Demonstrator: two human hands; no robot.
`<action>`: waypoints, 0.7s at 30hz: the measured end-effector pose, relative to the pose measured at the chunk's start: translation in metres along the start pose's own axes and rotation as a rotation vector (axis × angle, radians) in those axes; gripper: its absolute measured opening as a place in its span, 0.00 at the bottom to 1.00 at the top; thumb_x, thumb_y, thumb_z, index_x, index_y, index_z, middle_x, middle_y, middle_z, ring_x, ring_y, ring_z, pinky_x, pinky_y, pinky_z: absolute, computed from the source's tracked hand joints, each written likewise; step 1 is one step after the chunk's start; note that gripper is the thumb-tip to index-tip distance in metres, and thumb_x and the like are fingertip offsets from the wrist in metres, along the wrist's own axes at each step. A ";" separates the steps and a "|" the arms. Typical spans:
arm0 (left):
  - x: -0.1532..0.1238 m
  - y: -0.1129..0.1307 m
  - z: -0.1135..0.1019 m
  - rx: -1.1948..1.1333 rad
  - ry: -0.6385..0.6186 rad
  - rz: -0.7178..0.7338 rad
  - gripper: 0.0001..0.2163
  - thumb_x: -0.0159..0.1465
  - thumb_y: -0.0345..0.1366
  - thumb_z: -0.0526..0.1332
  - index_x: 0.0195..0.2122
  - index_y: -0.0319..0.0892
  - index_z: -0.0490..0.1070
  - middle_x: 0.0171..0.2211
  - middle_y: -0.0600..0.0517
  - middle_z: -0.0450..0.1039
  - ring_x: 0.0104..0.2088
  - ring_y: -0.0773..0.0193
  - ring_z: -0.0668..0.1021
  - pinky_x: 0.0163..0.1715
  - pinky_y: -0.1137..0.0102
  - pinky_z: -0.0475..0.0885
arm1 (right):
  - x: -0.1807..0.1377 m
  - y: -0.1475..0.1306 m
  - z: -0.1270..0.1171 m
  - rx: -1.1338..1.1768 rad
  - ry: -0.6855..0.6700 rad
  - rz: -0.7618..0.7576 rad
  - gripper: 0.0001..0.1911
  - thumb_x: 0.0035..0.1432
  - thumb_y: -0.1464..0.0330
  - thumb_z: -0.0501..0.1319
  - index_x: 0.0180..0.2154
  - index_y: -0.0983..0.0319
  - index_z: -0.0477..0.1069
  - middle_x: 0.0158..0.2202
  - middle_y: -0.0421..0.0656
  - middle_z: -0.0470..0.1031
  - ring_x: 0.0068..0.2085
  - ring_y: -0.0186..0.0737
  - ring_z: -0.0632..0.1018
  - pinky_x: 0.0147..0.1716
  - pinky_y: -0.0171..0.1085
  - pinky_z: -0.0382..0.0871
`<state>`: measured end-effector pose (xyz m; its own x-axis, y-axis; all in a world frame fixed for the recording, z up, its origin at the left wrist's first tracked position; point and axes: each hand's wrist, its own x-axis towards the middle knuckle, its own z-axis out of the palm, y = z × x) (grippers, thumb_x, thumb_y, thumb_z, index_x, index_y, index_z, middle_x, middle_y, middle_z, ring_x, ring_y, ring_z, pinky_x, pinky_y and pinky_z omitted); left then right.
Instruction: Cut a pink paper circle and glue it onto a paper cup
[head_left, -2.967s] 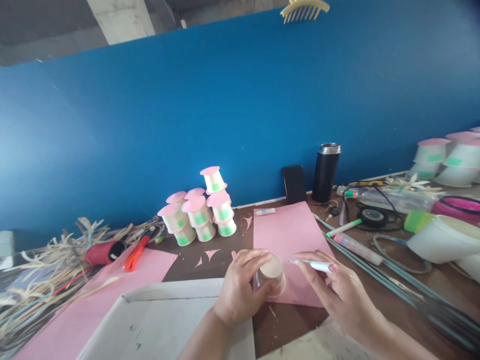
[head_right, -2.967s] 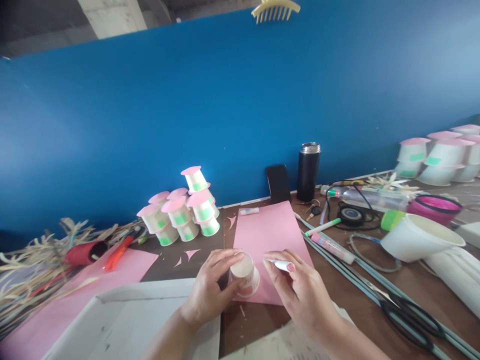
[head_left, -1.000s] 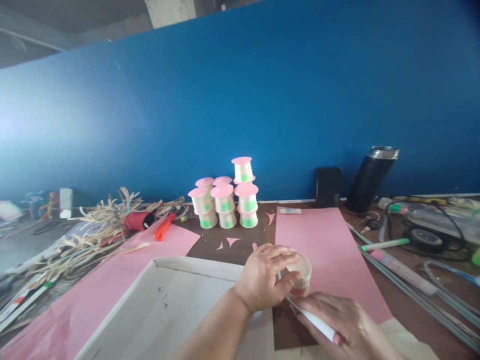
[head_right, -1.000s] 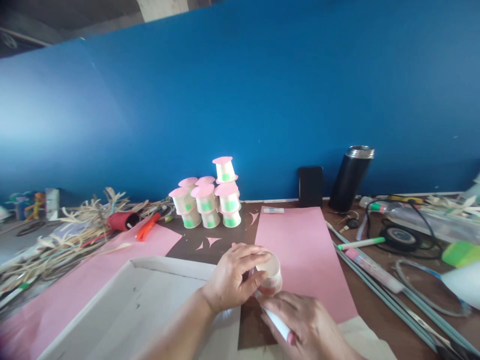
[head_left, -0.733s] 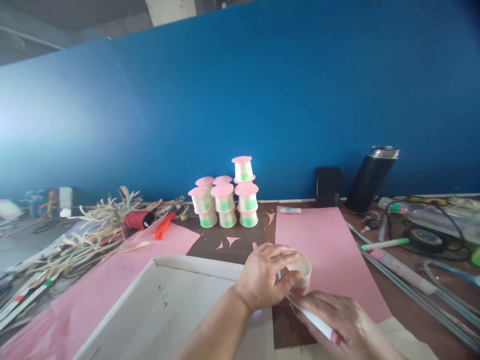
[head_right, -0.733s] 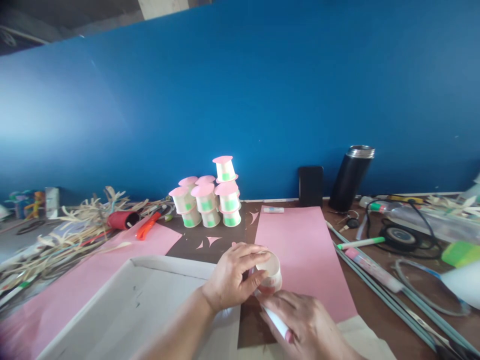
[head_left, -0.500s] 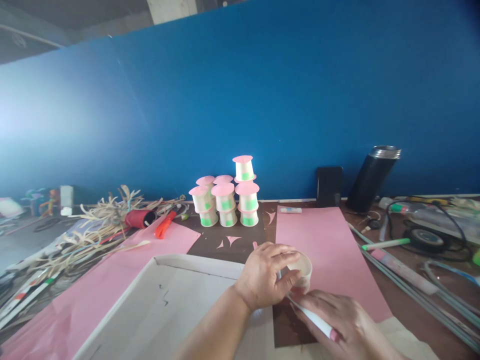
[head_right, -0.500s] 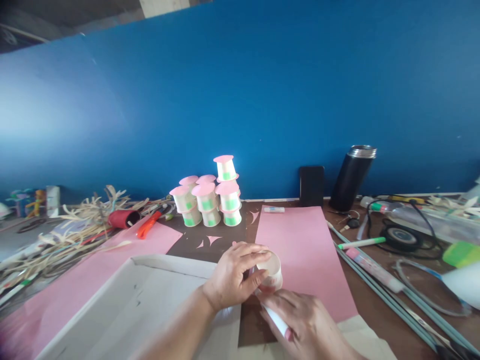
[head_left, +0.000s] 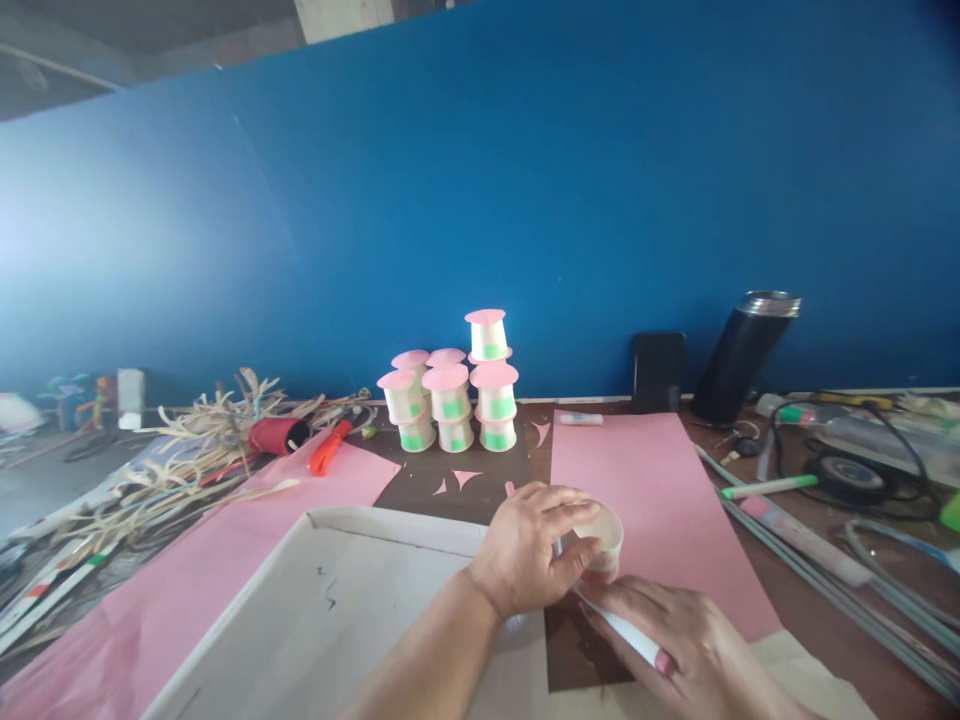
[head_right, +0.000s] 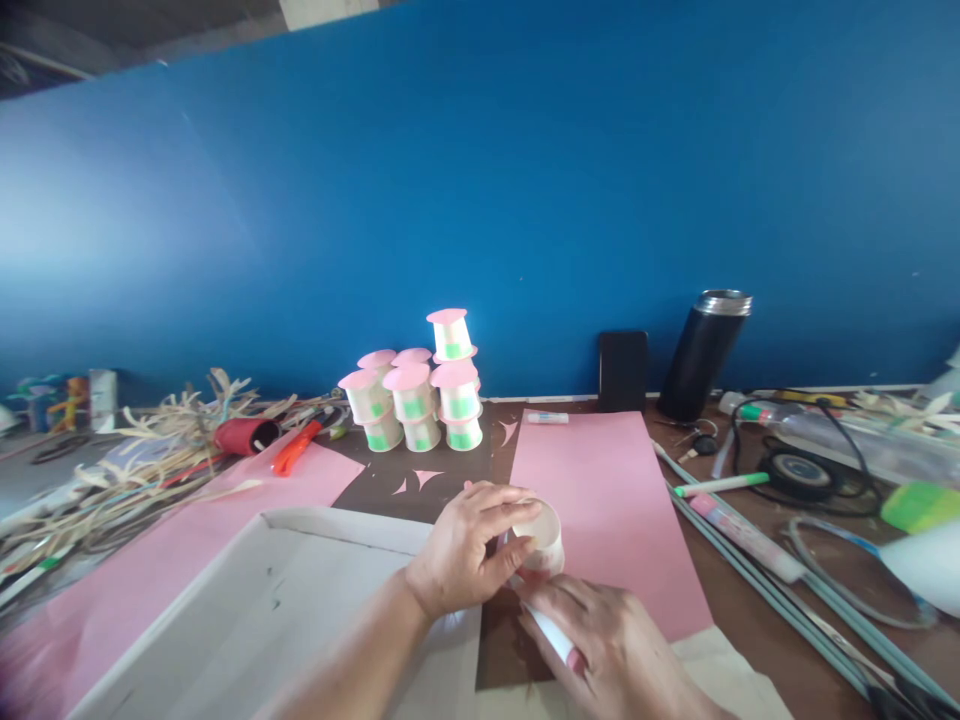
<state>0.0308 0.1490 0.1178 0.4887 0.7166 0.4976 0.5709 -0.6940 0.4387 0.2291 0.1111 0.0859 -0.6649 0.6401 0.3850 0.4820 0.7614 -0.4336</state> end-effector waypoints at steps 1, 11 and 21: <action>0.000 0.000 0.000 0.003 0.001 0.001 0.15 0.64 0.42 0.56 0.50 0.46 0.70 0.51 0.51 0.73 0.49 0.60 0.74 0.50 0.62 0.68 | 0.000 0.000 0.000 -0.004 0.004 0.004 0.20 0.62 0.75 0.52 0.54 0.59 0.67 0.39 0.46 0.79 0.36 0.41 0.80 0.33 0.35 0.75; -0.001 -0.002 0.001 0.011 0.009 0.019 0.15 0.64 0.41 0.56 0.50 0.46 0.70 0.51 0.51 0.73 0.49 0.61 0.75 0.50 0.63 0.68 | 0.000 -0.003 -0.003 -0.030 -0.004 0.033 0.16 0.63 0.73 0.52 0.51 0.59 0.69 0.33 0.43 0.78 0.31 0.39 0.79 0.29 0.34 0.74; 0.000 -0.001 -0.001 0.029 0.001 0.016 0.15 0.65 0.42 0.55 0.50 0.46 0.70 0.50 0.50 0.73 0.48 0.60 0.75 0.49 0.62 0.68 | 0.005 -0.013 -0.014 0.036 0.098 0.065 0.11 0.64 0.66 0.54 0.39 0.57 0.75 0.27 0.41 0.77 0.25 0.36 0.77 0.25 0.31 0.72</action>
<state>0.0299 0.1491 0.1179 0.4977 0.7052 0.5050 0.5816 -0.7033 0.4089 0.2268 0.1059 0.1049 -0.5732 0.6965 0.4317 0.5007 0.7147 -0.4883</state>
